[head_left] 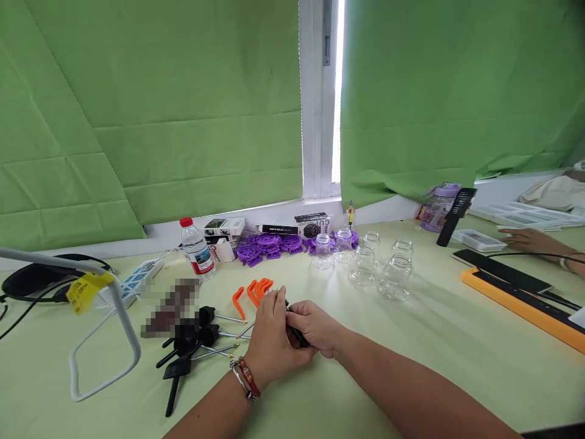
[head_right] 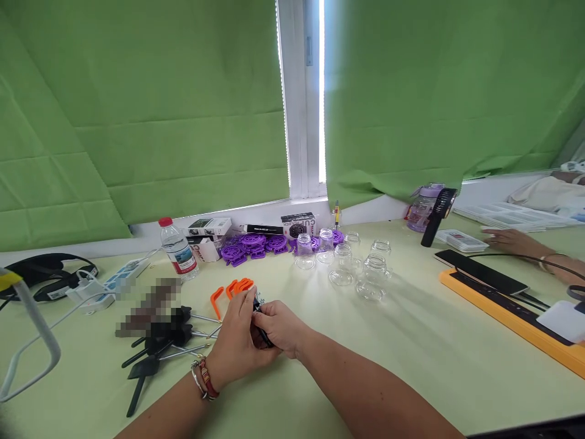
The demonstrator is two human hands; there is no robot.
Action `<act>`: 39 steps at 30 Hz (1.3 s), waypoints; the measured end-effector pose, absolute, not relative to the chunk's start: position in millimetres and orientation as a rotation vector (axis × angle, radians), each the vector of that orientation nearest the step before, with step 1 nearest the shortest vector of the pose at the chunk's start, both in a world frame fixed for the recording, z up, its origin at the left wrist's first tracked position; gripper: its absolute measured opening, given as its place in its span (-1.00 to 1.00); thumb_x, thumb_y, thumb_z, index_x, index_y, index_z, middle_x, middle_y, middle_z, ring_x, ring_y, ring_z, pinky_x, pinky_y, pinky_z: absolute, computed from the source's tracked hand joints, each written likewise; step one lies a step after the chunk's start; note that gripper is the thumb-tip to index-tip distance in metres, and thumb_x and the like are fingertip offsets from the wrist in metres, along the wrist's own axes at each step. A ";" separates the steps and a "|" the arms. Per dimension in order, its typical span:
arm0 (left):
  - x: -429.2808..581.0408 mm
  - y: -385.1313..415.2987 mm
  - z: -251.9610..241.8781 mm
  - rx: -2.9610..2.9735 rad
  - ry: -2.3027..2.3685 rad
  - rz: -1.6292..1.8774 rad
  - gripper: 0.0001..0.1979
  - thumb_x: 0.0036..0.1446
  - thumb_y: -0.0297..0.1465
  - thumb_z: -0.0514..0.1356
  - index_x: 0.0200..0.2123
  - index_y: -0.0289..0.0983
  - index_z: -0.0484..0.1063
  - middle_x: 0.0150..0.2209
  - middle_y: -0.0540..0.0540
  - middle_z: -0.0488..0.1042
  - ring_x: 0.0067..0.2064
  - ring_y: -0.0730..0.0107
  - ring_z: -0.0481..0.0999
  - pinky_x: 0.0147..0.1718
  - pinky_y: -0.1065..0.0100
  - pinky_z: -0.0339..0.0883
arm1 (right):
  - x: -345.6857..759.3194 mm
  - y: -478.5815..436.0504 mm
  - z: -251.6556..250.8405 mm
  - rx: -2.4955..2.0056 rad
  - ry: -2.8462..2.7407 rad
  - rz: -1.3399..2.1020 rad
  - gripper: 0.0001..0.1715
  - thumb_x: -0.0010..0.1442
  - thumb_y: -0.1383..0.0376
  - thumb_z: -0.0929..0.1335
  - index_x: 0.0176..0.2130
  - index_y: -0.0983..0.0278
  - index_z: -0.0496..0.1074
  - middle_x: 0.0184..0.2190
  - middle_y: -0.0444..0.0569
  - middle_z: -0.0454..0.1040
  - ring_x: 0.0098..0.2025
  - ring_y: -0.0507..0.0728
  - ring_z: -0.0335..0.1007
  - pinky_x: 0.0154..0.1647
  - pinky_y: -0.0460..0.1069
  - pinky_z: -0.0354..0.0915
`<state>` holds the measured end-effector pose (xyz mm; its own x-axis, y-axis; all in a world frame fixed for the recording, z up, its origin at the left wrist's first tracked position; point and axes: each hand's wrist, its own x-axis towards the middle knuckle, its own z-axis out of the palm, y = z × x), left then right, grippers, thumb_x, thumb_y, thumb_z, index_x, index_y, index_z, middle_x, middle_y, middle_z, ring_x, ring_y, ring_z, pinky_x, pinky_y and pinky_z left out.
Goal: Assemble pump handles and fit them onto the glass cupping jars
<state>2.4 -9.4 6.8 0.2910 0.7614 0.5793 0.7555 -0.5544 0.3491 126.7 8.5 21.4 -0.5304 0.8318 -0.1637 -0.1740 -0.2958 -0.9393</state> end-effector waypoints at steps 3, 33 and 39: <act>0.6 -9.6 7.8 2.503 1.474 1.109 0.03 -0.29 -0.19 0.33 0.23 -0.47 0.02 0.08 -0.43 0.21 0.13 -0.20 0.23 0.07 -0.16 0.19 | 128.5 9.9 21.4 -0.898 -1.277 1.887 -0.61 -0.06 0.10 0.44 -0.58 0.32 0.29 -0.68 -0.20 0.33 -0.65 -0.07 0.17 -0.59 -0.12 0.10; -49.7 14.0 38.4 0.970 0.879 1.315 -0.44 -0.08 -0.08 0.28 -0.10 -0.33 0.31 -0.37 -0.11 0.47 -0.42 0.36 0.43 -0.54 0.40 0.21 | 131.0 117.6 -10.6 -1.287 -2.315 0.767 -0.77 -0.07 0.45 0.42 -0.35 0.23 0.61 -0.37 -0.08 0.54 -0.35 0.06 0.38 -0.31 -0.09 0.23; -50.8 12.3 40.6 0.842 0.825 1.201 -0.45 -0.04 0.00 0.23 -0.14 -0.32 0.34 -0.33 -0.18 0.52 -0.37 0.24 0.50 -0.54 0.38 0.21 | 133.8 113.9 -11.6 -1.271 -2.363 0.707 -0.81 0.00 0.41 0.41 -0.33 0.22 0.60 -0.30 -0.08 0.54 -0.26 0.07 0.41 -0.23 -0.09 0.24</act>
<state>-50.8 12.3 40.6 0.1668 0.9819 -0.0900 -0.4366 0.1554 0.8861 133.8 113.9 -11.6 -0.5281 0.8454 0.0798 0.6627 0.4691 -0.5838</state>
